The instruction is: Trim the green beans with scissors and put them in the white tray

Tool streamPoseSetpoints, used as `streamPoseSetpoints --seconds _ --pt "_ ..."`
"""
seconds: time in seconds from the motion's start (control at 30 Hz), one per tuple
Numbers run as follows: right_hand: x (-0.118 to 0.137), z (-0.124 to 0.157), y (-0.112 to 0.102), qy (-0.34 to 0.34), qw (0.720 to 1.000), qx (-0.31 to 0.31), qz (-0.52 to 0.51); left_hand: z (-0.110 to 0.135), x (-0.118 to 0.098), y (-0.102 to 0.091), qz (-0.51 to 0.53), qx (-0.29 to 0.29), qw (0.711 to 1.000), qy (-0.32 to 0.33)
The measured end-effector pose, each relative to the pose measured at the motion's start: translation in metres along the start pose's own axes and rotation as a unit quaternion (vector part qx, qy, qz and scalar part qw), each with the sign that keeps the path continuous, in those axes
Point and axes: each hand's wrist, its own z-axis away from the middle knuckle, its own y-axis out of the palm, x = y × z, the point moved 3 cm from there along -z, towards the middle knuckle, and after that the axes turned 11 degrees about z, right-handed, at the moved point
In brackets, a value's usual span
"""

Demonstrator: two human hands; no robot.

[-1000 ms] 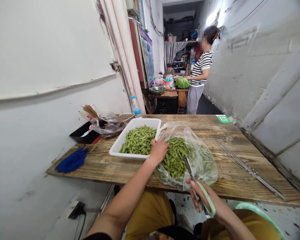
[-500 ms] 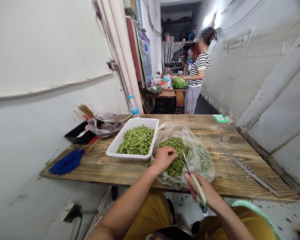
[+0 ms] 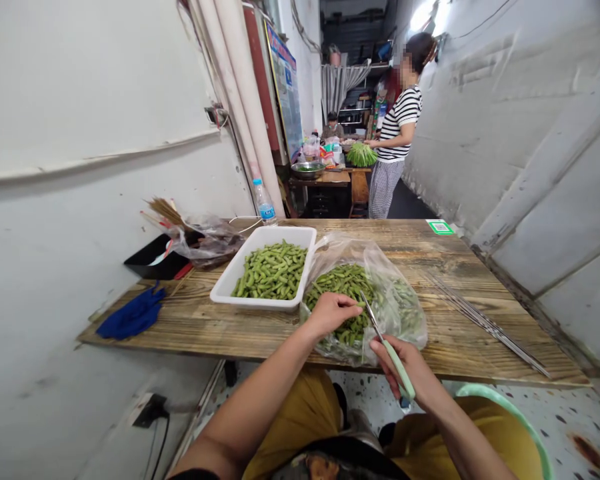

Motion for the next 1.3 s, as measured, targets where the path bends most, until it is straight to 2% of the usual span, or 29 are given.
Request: streamPoseSetpoints --seconds 0.13,0.27,0.37,0.67,0.8,0.87,0.9,0.97,1.03,1.1,1.17,1.3 --pt "-0.003 0.001 0.001 -0.009 0.999 0.002 -0.031 0.001 0.0 -0.001 0.093 0.011 0.995 -0.025" --pt "0.003 0.01 0.004 -0.014 0.999 0.015 -0.032 0.004 0.003 0.003 0.233 0.02 0.968 -0.089" --pt "0.009 0.015 0.007 -0.003 0.999 0.039 -0.029 0.006 0.005 0.006 0.289 0.013 0.951 -0.108" --pt "0.011 0.012 0.011 -0.021 0.999 0.023 -0.024 0.016 0.003 0.013 0.277 -0.006 0.955 -0.104" --pt "0.005 0.01 0.013 -0.01 1.0 0.029 -0.007 0.02 0.005 0.016 0.266 0.006 0.959 -0.102" --pt "0.0 0.008 0.013 0.008 0.999 0.021 -0.023 0.019 0.002 0.003 0.229 -0.019 0.97 -0.072" --pt "-0.003 0.007 0.012 0.012 0.999 0.015 -0.034 0.019 -0.001 -0.009 0.191 -0.059 0.979 -0.038" --pt "-0.005 0.007 0.01 0.005 0.999 0.007 -0.051 0.018 -0.014 -0.045 0.064 -0.195 0.977 0.057" --pt "-0.004 0.008 0.008 -0.004 0.999 0.005 -0.053 0.021 -0.032 -0.079 -0.121 -0.329 0.926 0.138" --pt "-0.003 0.011 0.008 -0.007 0.999 0.007 -0.042 0.02 -0.045 -0.099 -0.294 -0.358 0.871 0.164" --pt "-0.001 0.012 0.009 -0.006 1.0 0.007 -0.03 0.016 -0.05 -0.101 -0.411 -0.31 0.839 0.175" --pt "0.002 0.014 0.013 -0.008 0.999 0.015 -0.028 -0.004 -0.028 -0.07 -0.484 -0.087 0.847 0.202"
